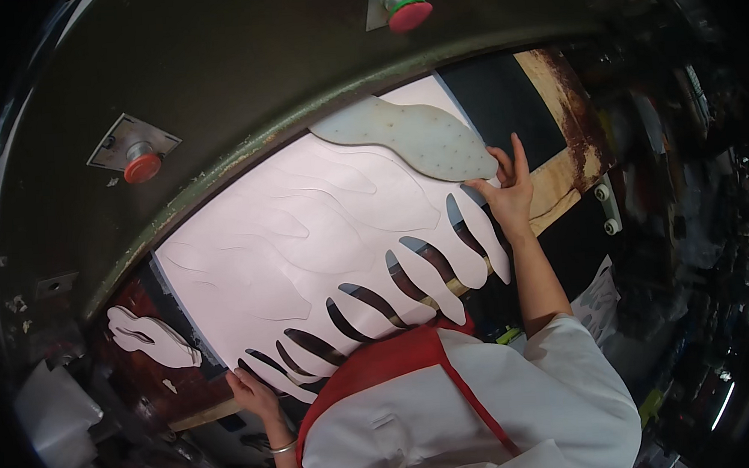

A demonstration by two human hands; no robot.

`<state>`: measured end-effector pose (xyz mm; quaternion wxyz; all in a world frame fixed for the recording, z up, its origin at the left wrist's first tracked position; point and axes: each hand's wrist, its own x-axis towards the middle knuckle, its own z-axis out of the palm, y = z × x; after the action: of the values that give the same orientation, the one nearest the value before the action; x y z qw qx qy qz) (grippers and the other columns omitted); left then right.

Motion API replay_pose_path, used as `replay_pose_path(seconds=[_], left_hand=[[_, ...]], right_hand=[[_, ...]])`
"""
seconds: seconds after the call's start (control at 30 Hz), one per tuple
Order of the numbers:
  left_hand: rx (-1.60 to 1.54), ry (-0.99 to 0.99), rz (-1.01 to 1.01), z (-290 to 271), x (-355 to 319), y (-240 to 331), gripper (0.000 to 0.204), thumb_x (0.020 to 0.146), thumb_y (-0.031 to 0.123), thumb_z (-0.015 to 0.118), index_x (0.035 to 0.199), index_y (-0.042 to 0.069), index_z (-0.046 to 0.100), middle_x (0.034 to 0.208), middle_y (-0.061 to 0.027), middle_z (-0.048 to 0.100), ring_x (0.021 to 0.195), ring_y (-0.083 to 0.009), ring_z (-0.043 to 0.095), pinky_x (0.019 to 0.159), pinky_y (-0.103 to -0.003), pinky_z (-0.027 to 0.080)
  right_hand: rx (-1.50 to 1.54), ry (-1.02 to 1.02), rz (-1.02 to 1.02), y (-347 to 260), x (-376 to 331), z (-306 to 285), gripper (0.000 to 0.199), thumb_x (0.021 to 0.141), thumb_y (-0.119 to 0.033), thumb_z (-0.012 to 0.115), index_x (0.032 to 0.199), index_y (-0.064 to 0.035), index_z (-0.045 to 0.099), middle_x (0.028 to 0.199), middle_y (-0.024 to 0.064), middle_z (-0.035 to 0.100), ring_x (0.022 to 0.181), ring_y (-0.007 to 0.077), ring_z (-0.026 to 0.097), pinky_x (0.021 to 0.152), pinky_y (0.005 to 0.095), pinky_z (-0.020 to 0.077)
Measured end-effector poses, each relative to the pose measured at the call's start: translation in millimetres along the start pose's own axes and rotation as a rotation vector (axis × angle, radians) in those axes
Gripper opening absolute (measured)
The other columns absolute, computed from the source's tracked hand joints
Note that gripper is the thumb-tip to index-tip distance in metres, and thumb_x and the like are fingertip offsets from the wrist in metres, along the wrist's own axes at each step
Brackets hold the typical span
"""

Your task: The person places a sheet of pink material on a hydraulic cutting machine, aligns a shoe-shaped template, and presses a button to cut out multiple insoles. The cut pieces are then removed and stacked.

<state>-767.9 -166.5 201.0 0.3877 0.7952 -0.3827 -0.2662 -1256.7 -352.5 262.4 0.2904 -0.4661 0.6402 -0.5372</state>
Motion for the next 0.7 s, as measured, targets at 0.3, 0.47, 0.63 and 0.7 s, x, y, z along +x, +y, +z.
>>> replay_pose_path(seconds=[0.3, 0.47, 0.63, 0.7], left_hand=[[0.084, 0.095, 0.123, 20.8, 24.5, 6.1, 0.029, 0.099, 0.024, 0.045, 0.097, -0.004, 0.053, 0.076, -0.0107, 0.055, 0.07, -0.0143, 0.047, 0.066, -0.029, 0.043], [0.059, 0.123, 0.184, 20.0, 25.1, 1.8, 0.032, 0.099, 0.025, 0.045, 0.097, -0.005, 0.053, 0.076, -0.0137, 0.057, 0.068, -0.0173, 0.048, 0.064, -0.032, 0.043], [0.086, 0.141, 0.17, 18.0, 27.0, -0.1, 0.036, 0.1, 0.028, 0.044, 0.099, -0.006, 0.054, 0.078, -0.0165, 0.058, 0.068, -0.02, 0.049, 0.064, -0.033, 0.043], [0.156, 0.173, 0.127, 20.1, 29.1, 1.3, 0.038, 0.1, 0.029, 0.043, 0.097, -0.008, 0.052, 0.073, -0.0171, 0.055, 0.065, -0.0205, 0.046, 0.062, -0.035, 0.042]], right_hand=[[0.086, 0.0, -0.181, 14.0, 28.4, 1.5, 0.099, 0.067, 0.004, 0.08, 0.145, -0.0031, 0.02, 0.12, 0.018, 0.053, 0.107, 0.0211, 0.058, 0.097, 0.0325, 0.0476], [0.482, 0.318, -0.029, 3.3, 18.5, -9.4, 0.046, 0.101, -0.026, 0.039, 0.137, 0.0015, 0.03, 0.123, 0.0194, 0.051, 0.114, 0.0231, 0.052, 0.096, 0.0314, 0.0445], [-0.125, 0.409, -0.415, -49.3, 16.9, 27.1, 0.053, 0.092, -0.017, 0.049, 0.138, 0.0035, 0.03, 0.132, 0.0203, 0.045, 0.122, 0.0298, 0.044, 0.103, 0.0392, 0.0357], [-0.386, 0.355, -0.757, -86.7, 25.2, 49.3, 0.075, 0.09, -0.041, 0.054, 0.14, 0.0084, 0.027, 0.14, 0.0275, 0.031, 0.129, 0.0425, 0.03, 0.107, 0.0468, 0.027]])
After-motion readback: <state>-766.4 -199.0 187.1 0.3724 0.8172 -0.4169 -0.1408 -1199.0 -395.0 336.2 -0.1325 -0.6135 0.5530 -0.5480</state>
